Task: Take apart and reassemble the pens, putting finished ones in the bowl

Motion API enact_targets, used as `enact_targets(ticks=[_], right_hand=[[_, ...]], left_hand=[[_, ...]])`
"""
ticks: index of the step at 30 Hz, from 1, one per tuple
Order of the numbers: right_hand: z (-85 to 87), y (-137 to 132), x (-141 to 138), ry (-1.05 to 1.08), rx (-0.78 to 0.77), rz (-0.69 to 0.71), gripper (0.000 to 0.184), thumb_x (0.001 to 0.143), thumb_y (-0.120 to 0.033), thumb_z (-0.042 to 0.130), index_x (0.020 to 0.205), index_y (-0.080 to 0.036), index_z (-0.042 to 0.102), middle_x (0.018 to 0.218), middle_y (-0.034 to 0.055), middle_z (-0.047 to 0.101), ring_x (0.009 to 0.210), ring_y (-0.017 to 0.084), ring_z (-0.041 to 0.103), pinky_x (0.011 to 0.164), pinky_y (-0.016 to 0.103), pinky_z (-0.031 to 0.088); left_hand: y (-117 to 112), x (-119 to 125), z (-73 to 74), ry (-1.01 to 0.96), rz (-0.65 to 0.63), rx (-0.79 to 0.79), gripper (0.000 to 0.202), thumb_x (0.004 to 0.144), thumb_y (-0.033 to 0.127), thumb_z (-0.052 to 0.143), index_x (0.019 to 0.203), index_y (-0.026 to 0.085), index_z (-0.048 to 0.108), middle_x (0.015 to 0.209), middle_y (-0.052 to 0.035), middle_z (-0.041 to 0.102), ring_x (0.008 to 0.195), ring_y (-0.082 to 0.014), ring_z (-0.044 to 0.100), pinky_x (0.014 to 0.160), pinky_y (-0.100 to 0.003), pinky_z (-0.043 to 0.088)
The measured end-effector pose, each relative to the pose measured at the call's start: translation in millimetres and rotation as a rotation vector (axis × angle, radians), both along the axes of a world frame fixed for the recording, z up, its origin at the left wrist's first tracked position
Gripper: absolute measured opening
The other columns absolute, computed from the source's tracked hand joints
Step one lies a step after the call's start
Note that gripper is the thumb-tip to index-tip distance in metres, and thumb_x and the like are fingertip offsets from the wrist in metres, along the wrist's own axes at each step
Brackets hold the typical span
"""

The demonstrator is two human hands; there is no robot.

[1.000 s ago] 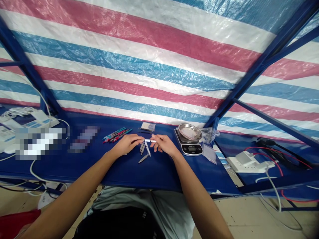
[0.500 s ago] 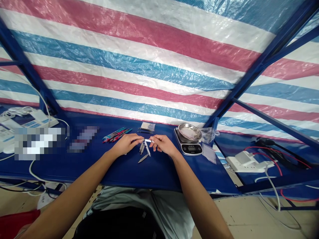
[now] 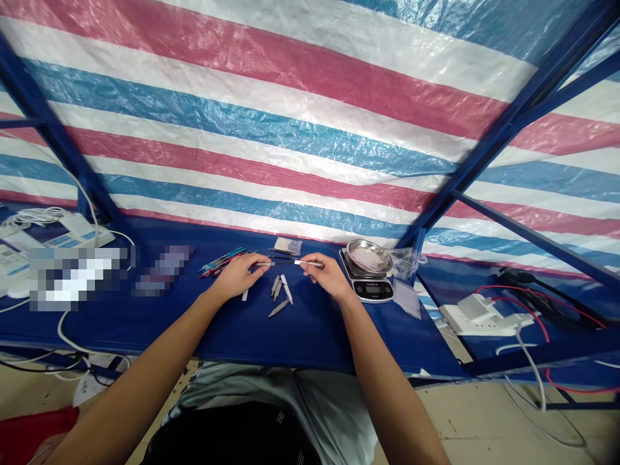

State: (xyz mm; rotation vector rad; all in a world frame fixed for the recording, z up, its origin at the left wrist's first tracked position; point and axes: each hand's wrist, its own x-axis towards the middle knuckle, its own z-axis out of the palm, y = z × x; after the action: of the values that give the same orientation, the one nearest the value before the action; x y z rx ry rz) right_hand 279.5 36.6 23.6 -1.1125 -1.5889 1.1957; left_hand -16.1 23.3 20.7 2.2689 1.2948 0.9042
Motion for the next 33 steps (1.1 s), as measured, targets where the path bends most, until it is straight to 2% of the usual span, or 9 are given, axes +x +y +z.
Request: enact_targets(ticks=[2, 5, 8, 16, 19, 24, 28, 33], right_hand=[[-3.8, 3, 1, 0.014, 0.016, -0.037, 0.039, 0.083, -0.052, 0.082, 0.102, -0.019, 0.074, 0.082, 0.002, 0.073, 0.061, 0.013, 0.06, 0.056, 0.025, 0.048], [-9.2, 8, 1, 0.065, 0.02, -0.097, 0.039, 0.082, -0.052, 0.082, 0.1, -0.019, 0.071, 0.088, 0.0044, 0.074, 0.074, 0.017, 0.069, 0.056, 0.025, 0.05], [-12.8, 12, 3, 0.089, 0.009, -0.152, 0.039, 0.082, -0.052, 0.081, 0.101, -0.019, 0.071, 0.089, 0.005, 0.074, 0.079, 0.019, 0.072, 0.056, 0.024, 0.05], [-15.8, 11, 3, -0.133, 0.108, -0.188, 0.032, 0.088, -0.05, 0.073, 0.1, -0.021, 0.072, 0.095, 0.0059, 0.078, 0.078, 0.02, 0.072, 0.063, 0.029, 0.056], [-16.0, 13, 5, -0.124, 0.121, -0.211, 0.033, 0.088, -0.051, 0.073, 0.101, -0.021, 0.072, 0.098, 0.0069, 0.079, 0.081, 0.021, 0.073, 0.065, 0.029, 0.057], [-19.9, 18, 9, -0.109, 0.125, -0.212, 0.034, 0.086, -0.051, 0.074, 0.101, -0.02, 0.072, 0.089, 0.0058, 0.077, 0.078, 0.021, 0.072, 0.069, 0.031, 0.057], [-26.0, 20, 10, -0.229, 0.163, -0.219, 0.026, 0.089, -0.044, 0.071, 0.101, -0.02, 0.071, 0.092, 0.0055, 0.077, 0.082, 0.022, 0.072, 0.079, 0.034, 0.057], [-27.0, 19, -1, -0.529, 0.231, -0.231, 0.021, 0.099, -0.026, 0.056, 0.117, -0.019, 0.065, 0.113, 0.0098, 0.076, 0.103, 0.024, 0.072, 0.095, 0.036, 0.053]], left_hand=[[2, -3, -2.0, 0.005, 0.018, 0.009, 0.038, 0.104, 0.05, 0.056, 0.123, 0.023, 0.075, 0.126, -0.0085, 0.078, 0.11, -0.0273, 0.073, 0.078, -0.032, 0.059], [5, -5, -5.5, 0.004, 0.035, 0.034, 0.038, 0.104, 0.051, 0.056, 0.121, 0.022, 0.075, 0.123, -0.0088, 0.078, 0.107, -0.027, 0.074, 0.089, -0.036, 0.06], [7, -8, -8.4, 0.0, 0.064, 0.04, 0.04, 0.103, 0.053, 0.057, 0.12, 0.022, 0.074, 0.122, -0.0094, 0.079, 0.106, -0.0275, 0.074, 0.096, -0.038, 0.059], [9, -9, -9.4, 0.027, 0.074, 0.029, 0.037, 0.101, 0.051, 0.058, 0.118, 0.023, 0.074, 0.121, -0.0095, 0.079, 0.107, -0.0286, 0.074, 0.095, -0.039, 0.059], [8, -8, -8.1, 0.034, 0.063, 0.01, 0.034, 0.101, 0.048, 0.059, 0.117, 0.023, 0.075, 0.12, -0.0089, 0.079, 0.107, -0.0282, 0.074, 0.094, -0.038, 0.059], [8, -7, -8.4, 0.049, 0.043, 0.012, 0.03, 0.1, 0.043, 0.059, 0.116, 0.024, 0.074, 0.119, -0.0079, 0.078, 0.107, -0.0272, 0.073, 0.093, -0.037, 0.058], [8, -8, -9.6, 0.055, 0.04, 0.006, 0.028, 0.099, 0.043, 0.059, 0.115, 0.025, 0.073, 0.118, -0.0074, 0.078, 0.107, -0.027, 0.073, 0.093, -0.038, 0.057], [6, -5, -10.0, 0.017, 0.082, 0.007, 0.029, 0.103, 0.048, 0.055, 0.116, 0.024, 0.063, 0.113, -0.0092, 0.077, 0.107, -0.0284, 0.073, 0.096, -0.041, 0.057]])
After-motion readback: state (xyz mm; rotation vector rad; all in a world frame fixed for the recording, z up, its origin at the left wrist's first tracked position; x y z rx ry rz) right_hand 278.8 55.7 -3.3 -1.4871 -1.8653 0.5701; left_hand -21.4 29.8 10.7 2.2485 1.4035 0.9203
